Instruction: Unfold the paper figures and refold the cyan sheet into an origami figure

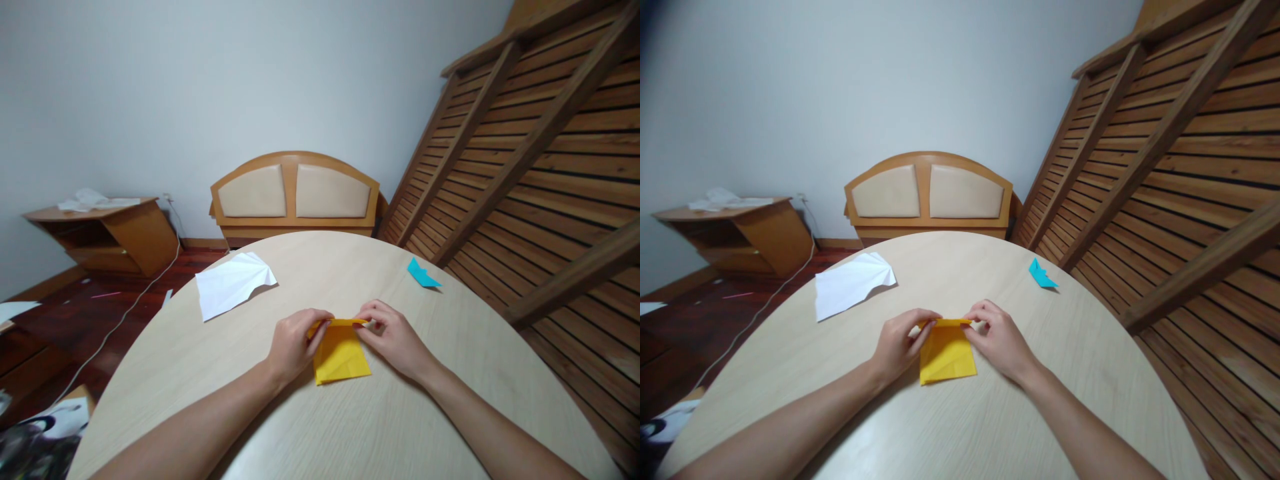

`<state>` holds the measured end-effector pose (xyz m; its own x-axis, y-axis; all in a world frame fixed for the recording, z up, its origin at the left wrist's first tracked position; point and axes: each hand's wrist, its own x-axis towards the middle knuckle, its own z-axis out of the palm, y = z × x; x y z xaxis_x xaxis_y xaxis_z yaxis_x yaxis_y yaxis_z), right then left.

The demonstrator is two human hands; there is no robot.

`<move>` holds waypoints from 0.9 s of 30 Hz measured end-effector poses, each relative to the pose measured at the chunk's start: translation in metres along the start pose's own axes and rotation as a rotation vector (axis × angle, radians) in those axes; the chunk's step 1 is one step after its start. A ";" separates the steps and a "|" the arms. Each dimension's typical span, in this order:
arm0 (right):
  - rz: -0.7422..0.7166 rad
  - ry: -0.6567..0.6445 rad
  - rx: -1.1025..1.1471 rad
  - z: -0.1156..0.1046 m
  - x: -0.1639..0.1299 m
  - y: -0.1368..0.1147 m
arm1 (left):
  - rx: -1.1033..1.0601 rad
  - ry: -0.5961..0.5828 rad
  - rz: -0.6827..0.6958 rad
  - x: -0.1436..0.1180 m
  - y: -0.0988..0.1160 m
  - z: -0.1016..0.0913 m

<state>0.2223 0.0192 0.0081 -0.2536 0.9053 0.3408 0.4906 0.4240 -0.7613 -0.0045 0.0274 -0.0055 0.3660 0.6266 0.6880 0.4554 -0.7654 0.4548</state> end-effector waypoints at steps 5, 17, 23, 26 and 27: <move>-0.139 -0.084 -0.104 -0.005 0.000 0.008 | -0.021 -0.104 0.084 -0.001 0.002 -0.001; -0.231 -0.313 -0.296 -0.009 -0.003 0.013 | 0.028 -0.520 0.024 -0.002 0.002 -0.001; -0.255 -0.301 -0.278 -0.011 -0.004 0.012 | -0.039 -0.493 -0.064 -0.002 0.001 0.000; -0.255 -0.282 -0.255 -0.009 -0.004 0.017 | -0.094 -0.449 -0.085 -0.001 0.000 0.000; -0.250 -0.273 -0.245 -0.008 -0.003 0.019 | -0.106 -0.429 -0.087 -0.001 -0.001 0.000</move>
<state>0.2391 0.0242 -0.0026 -0.5843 0.7481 0.3145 0.5612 0.6524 -0.5093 -0.0058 0.0272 -0.0066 0.6437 0.6761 0.3585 0.4219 -0.7043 0.5709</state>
